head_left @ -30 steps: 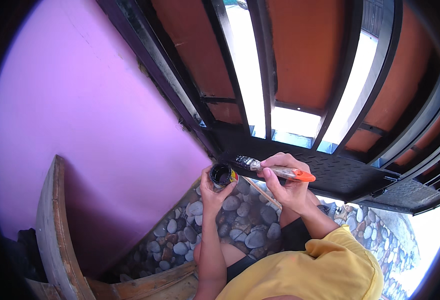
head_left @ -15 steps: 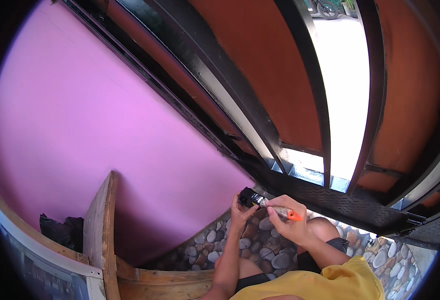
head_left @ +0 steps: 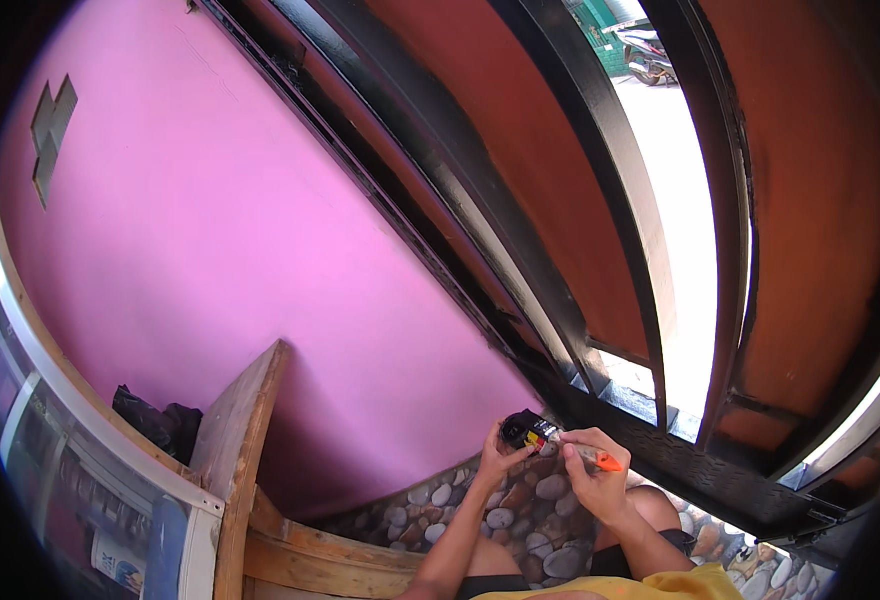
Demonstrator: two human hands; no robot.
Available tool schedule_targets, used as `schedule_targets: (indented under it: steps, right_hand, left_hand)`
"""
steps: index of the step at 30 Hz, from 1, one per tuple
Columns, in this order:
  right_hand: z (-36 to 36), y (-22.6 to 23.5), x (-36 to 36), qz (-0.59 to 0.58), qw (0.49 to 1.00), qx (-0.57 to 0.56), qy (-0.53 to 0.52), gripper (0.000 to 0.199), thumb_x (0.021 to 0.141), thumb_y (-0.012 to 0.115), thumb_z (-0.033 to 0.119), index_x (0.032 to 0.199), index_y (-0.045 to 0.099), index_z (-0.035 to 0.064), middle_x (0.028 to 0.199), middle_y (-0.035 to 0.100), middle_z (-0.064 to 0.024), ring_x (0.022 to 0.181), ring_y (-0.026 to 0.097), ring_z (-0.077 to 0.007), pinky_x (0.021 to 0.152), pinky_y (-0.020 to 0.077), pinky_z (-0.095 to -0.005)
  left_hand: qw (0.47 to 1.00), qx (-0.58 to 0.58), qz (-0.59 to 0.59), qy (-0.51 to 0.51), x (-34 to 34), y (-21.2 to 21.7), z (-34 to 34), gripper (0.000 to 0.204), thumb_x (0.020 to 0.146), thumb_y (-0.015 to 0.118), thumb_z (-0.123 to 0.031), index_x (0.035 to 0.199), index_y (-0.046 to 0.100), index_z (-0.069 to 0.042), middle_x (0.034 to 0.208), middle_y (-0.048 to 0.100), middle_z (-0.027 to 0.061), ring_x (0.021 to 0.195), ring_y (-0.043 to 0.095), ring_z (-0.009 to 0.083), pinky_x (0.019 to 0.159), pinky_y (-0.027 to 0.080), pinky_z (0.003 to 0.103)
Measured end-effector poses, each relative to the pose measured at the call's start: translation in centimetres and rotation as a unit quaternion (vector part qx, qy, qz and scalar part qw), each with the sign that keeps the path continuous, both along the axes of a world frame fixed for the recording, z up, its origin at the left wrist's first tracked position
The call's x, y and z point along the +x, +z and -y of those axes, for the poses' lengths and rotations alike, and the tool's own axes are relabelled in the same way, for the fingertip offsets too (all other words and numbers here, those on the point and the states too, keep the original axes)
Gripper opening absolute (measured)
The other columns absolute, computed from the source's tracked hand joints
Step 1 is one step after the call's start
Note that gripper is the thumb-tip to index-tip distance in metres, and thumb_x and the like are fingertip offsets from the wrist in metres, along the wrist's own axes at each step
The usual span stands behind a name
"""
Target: The person paints a metal gate using a brush. They dip the brush into a small container of black paint and apply it to the vertical bars and frame of the gate.
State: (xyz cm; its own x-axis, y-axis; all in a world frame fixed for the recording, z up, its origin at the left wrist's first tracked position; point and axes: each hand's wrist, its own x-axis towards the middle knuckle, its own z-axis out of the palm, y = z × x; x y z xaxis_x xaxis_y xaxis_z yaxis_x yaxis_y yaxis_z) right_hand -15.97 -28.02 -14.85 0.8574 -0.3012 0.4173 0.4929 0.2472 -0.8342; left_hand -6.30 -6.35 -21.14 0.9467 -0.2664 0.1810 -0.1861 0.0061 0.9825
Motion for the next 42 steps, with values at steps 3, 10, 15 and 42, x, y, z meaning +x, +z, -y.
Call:
schedule_targets:
  steps: [3,10,15,42]
  right_hand:
    - [0.2,0.1,0.3,0.006,1.0,0.003,-0.007,0.01,0.091,0.064,0.002,0.098,0.068,-0.0043,0.083,0.067,-0.0063,0.072,0.061,-0.0062,0.063,0.0471,-0.02]
    - [2.2,4.3,0.2,0.147,0.976,-0.14,-0.085,0.018,0.082,0.072,0.0,0.101,0.07,0.0001,0.088,0.07,-0.0129,0.074,0.069,-0.0224,0.065,0.0542,-0.0285]
    - [3.9,7.3,0.0,0.213,0.949,-0.155,-0.171,0.018,0.081,0.073,0.001,0.099,0.07,0.0014,0.088,0.07,-0.0127,0.073,0.069,-0.021,0.064,0.0534,-0.0279]
    - [0.9,3.8,0.4,0.03,0.968,-0.245,-0.052,0.011,0.087,0.074,0.007,0.092,0.069,-0.0008,0.079,0.071,-0.0061,0.065,0.068,-0.0121,0.059,0.0523,-0.0233]
  left_hand:
    - [1.0,0.021,0.0,0.013,-0.3,0.5,-0.3,0.057,0.076,0.077,0.003,0.124,0.049,-0.006,0.112,0.062,0.0052,0.102,0.062,0.0154,0.085,0.052,0.03]
    - [1.0,-0.018,-0.006,0.023,0.2,-1.6,-1.7,0.059,0.075,0.08,0.003,0.125,0.049,-0.006,0.115,0.061,0.0055,0.108,0.06,0.0164,0.096,0.049,0.032]
    - [0.997,-0.028,0.003,0.073,-0.7,-2.4,-2.4,0.056,0.077,0.078,0.004,0.125,0.049,-0.005,0.114,0.061,0.0066,0.107,0.061,0.017,0.095,0.05,0.033]
    - [1.0,0.005,0.013,-0.022,-3.4,-1.1,2.0,0.067,0.07,0.086,-0.008,0.124,0.047,-0.003,0.112,0.061,0.0082,0.103,0.063,0.0153,0.092,0.05,0.031]
